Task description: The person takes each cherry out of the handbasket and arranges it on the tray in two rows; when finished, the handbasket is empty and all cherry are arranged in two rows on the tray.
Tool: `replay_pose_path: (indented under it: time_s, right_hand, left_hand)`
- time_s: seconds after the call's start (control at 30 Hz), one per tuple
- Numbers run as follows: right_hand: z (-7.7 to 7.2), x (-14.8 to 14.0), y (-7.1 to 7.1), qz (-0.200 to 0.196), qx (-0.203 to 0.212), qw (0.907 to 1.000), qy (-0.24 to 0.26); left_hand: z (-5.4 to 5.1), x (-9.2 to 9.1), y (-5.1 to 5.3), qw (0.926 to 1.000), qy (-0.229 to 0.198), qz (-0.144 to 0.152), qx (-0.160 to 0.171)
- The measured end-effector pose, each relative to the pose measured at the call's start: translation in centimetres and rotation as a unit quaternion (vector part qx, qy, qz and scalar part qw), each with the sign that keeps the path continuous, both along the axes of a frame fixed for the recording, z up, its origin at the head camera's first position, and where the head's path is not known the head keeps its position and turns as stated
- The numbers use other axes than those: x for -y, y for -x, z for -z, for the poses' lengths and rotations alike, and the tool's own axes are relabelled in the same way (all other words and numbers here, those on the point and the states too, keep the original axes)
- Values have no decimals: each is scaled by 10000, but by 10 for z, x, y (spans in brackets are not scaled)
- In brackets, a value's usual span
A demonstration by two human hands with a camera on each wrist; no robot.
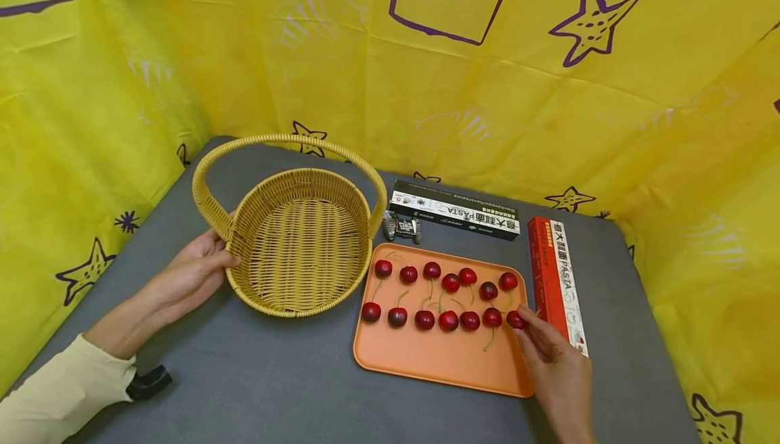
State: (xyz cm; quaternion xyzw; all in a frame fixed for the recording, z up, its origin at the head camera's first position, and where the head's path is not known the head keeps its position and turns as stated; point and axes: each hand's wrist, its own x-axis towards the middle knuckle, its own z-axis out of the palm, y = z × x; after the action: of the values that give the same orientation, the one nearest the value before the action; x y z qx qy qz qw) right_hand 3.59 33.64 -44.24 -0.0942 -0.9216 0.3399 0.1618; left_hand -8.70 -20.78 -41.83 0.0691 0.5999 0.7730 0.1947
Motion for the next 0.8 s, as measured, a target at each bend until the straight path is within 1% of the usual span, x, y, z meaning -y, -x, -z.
replay_pose_path:
  time_s: [0.1, 0.2, 0.3, 0.4, 0.6, 0.7, 0.8]
  right_hand:
    - [3, -1, -1, 27, 242, 9993, -288]
    - [5, -3, -2, 76, 397, 9977, -552]
    - [5, -5, 0, 36, 509, 9958, -766]
    - [4, -6, 0, -153, 511, 9949, -857]
    - [4, -7, 3, -507, 280, 9940, -923]
    - [3, -5, 2, -525, 318, 9932, -993]
    - [3, -4, 0, -419, 507, 9915, -1123]
  left_hand:
    - [1, 0, 0, 10000, 42, -12, 33]
    - [1, 0, 0, 9999, 74, -19, 74]
    - [0, 0, 0, 9999, 104, -28, 89]
    - [-1, 0, 0, 9999, 112, -27, 86]
    - [-1, 1, 1, 9999, 62, -25, 131]
    - [0, 2, 1, 9999, 25, -22, 130]
    - [0, 2, 0, 9999, -29, -12, 133]
